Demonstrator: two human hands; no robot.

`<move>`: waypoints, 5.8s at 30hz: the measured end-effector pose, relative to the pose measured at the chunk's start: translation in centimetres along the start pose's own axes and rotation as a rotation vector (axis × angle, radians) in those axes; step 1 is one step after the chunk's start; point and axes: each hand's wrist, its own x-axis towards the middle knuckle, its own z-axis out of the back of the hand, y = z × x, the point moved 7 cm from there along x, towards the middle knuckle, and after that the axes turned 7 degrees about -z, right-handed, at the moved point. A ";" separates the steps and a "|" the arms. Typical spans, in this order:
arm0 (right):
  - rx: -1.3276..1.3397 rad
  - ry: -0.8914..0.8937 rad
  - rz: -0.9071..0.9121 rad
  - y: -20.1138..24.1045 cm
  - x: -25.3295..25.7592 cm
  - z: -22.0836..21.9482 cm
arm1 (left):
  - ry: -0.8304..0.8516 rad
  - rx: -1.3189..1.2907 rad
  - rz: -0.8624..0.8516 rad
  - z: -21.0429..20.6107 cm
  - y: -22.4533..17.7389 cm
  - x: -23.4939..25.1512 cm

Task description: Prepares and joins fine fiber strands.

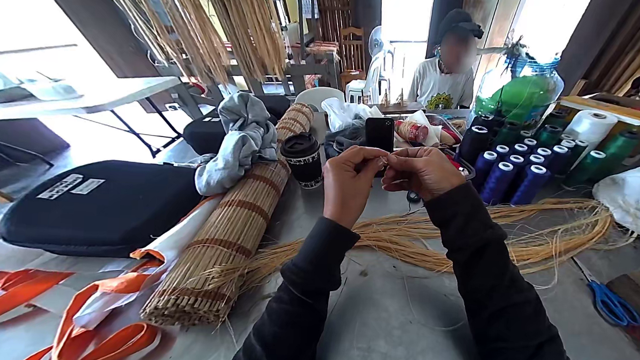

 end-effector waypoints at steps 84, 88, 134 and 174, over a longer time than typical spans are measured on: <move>-0.290 -0.034 -0.076 -26.5 -33.6 1.1 | 0.075 -0.453 1.003 -0.8 -13.9 -40.8; -0.272 -0.026 -0.076 -26.5 -33.6 1.2 | 0.089 -0.465 1.014 -1.0 -13.8 -40.9; -0.249 -0.045 0.052 -26.2 -32.8 2.2 | 0.234 -0.368 0.933 -2.1 -13.7 -41.0; 0.015 0.240 -0.073 -27.7 -32.0 0.3 | 0.273 -0.732 0.999 0.1 -13.2 -40.3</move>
